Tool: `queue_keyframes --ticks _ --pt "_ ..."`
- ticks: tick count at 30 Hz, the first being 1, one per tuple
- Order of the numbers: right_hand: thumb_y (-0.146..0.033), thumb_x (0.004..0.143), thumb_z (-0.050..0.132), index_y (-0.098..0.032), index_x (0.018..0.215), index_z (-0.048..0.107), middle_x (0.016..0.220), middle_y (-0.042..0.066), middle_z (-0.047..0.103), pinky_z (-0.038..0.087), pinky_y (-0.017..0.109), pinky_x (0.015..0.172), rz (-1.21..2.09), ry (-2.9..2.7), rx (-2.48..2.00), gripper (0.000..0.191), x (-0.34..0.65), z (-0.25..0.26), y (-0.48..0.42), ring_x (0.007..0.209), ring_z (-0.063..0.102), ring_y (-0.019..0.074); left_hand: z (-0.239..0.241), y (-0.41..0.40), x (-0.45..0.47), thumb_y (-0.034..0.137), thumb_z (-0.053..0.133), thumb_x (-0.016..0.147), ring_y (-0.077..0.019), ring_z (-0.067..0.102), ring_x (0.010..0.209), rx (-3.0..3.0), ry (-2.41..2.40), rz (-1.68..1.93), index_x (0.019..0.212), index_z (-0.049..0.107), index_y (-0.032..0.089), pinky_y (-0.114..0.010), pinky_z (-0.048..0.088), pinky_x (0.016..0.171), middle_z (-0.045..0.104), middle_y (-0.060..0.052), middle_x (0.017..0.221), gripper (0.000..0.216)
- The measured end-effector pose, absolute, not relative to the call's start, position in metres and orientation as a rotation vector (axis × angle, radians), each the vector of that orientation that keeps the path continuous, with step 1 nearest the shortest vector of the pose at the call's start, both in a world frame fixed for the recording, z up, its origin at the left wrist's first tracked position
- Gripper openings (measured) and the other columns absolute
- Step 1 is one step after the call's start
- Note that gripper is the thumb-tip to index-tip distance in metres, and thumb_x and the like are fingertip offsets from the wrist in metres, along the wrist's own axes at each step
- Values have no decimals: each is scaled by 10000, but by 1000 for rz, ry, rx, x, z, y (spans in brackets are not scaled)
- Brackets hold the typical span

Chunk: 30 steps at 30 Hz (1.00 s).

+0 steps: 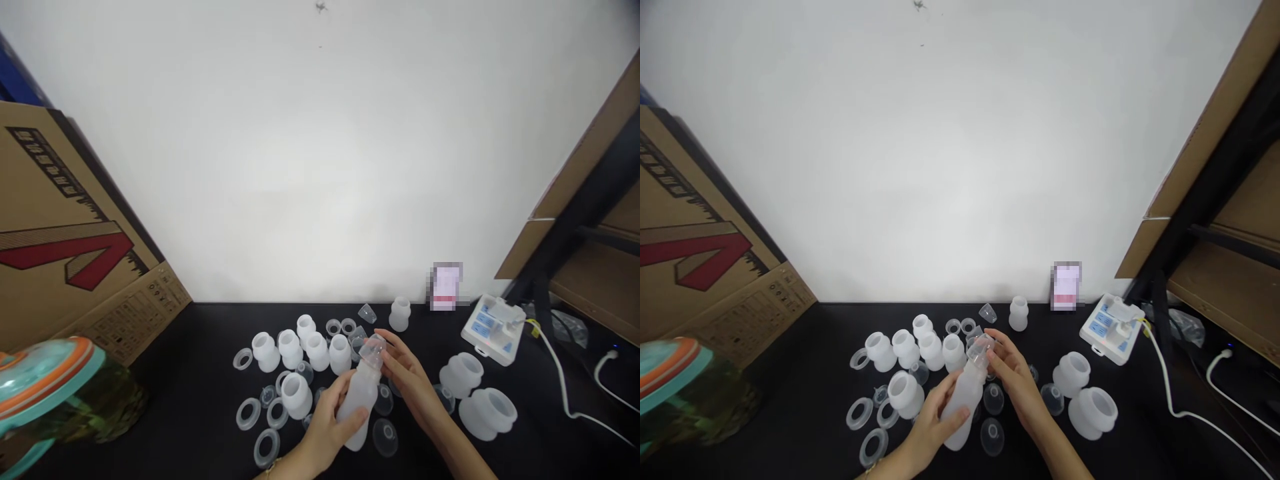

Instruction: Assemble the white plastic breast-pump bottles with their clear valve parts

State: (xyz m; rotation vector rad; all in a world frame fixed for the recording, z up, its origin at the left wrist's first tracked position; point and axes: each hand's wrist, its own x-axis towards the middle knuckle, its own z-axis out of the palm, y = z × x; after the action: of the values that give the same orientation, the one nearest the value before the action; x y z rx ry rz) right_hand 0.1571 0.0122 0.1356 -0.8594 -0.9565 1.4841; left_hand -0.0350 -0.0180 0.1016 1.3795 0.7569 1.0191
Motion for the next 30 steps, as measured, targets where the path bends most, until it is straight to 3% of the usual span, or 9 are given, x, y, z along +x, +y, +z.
queue_keyframes --ticks 13,30 --pt "-556 758 816 -302 1190 708 1164 83 751 512 414 869 1448 -964 -922 513 156 144 9 1036 679 308 101 -19 -36 483 711 871 -317 627 1089 1368 763 1011 1352 577 155 -379 481 935 694 -119 1196 597" --pt "-539 805 785 -307 1221 695 1197 81 743 504 417 877 1438 -989 -933 485 157 140 9 1083 661 316 101 -22 -36 476 715 870 -317 637 1082 1384 780 1013 1355 575 174 -377 497 922 698 -118 1202 587"
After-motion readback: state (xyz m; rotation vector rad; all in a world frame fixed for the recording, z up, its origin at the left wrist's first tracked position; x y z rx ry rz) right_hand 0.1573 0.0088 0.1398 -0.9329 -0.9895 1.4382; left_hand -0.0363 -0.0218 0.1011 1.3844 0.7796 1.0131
